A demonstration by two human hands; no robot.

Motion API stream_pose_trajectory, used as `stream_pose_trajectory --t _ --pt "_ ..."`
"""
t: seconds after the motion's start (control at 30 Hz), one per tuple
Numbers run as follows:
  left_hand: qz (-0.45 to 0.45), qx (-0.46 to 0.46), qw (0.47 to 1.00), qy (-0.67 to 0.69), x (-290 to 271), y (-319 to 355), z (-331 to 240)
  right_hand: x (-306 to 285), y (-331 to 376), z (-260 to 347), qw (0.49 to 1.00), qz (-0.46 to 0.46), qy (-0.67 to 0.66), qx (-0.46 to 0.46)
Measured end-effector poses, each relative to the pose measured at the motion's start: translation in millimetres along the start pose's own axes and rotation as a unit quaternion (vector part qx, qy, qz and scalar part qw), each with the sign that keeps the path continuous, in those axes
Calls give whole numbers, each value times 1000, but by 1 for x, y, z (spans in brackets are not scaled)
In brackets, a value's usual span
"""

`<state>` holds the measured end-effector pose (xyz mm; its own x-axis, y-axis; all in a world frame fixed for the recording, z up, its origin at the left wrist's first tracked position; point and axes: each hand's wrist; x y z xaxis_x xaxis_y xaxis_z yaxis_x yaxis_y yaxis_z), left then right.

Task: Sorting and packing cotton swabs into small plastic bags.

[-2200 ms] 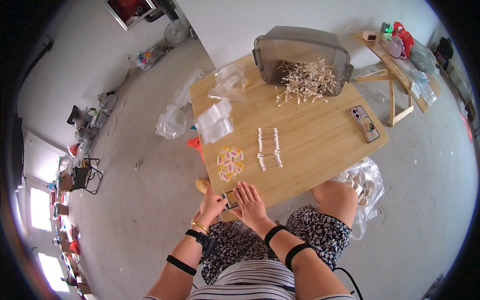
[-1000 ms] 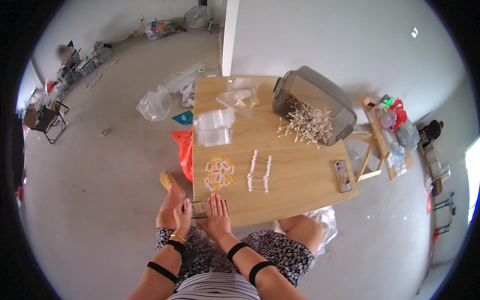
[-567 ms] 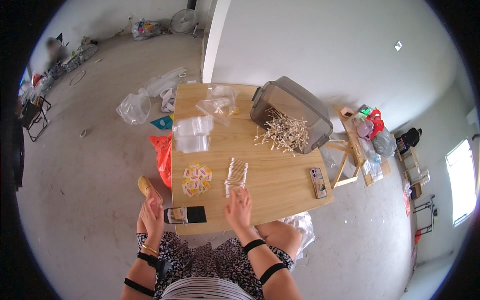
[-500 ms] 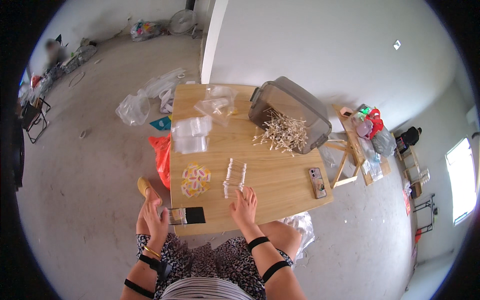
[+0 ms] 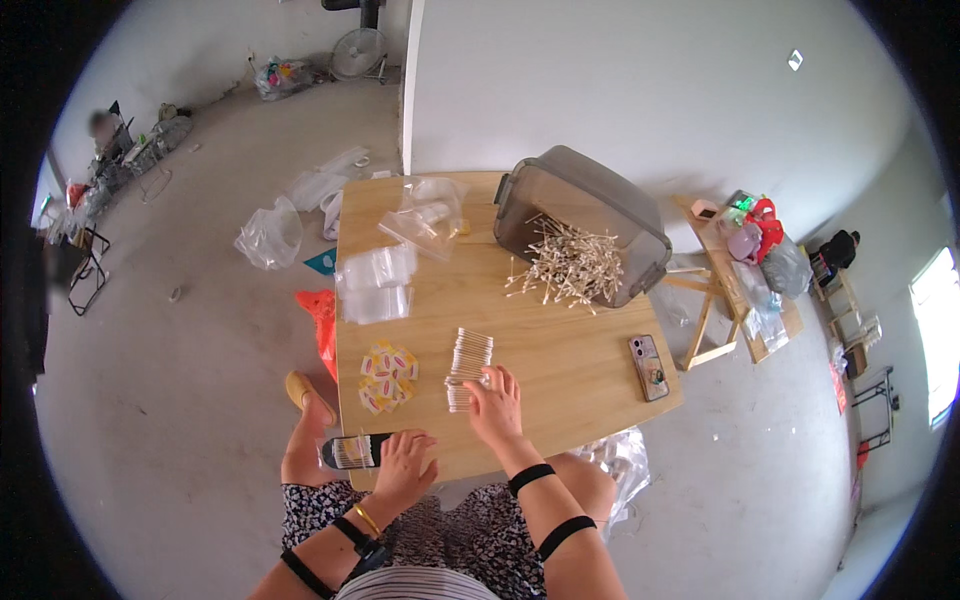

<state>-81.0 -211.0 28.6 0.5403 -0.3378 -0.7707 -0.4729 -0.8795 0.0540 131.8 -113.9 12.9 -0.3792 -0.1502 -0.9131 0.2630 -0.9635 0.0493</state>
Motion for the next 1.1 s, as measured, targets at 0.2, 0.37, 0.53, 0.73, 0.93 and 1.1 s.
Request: stream_pose_trajectory --t 0.2,0.37,0.53,0.73,0.93,1.1 --pt "21 29 995 -90 10 -48 -6 3 -5 -6 1000 0 5 -15" --pt "21 25 988 -153 26 -80 7 5 -5 -4 1000 17 10 -17" --pt "41 16 972 -231 39 -88 13 6 0 -6 999 2 4 -32" --pt "69 11 975 -209 40 -83 9 -1 20 -8 998 -28 -56 -1" --pt "84 28 966 -243 33 -92 4 -1 40 -23 994 -63 -69 49" --pt "97 25 965 -242 36 -90 6 5 39 -20 994 -60 -80 37"
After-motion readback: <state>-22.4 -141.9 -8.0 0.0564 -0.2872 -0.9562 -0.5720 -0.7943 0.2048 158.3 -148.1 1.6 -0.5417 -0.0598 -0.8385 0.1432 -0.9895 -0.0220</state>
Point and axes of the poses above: each hand's wrist, its own y-axis away from the middle knuckle, its own x-axis out of the palm, z = x × y, and after that the axes turned 15 degrees about z, right-handed
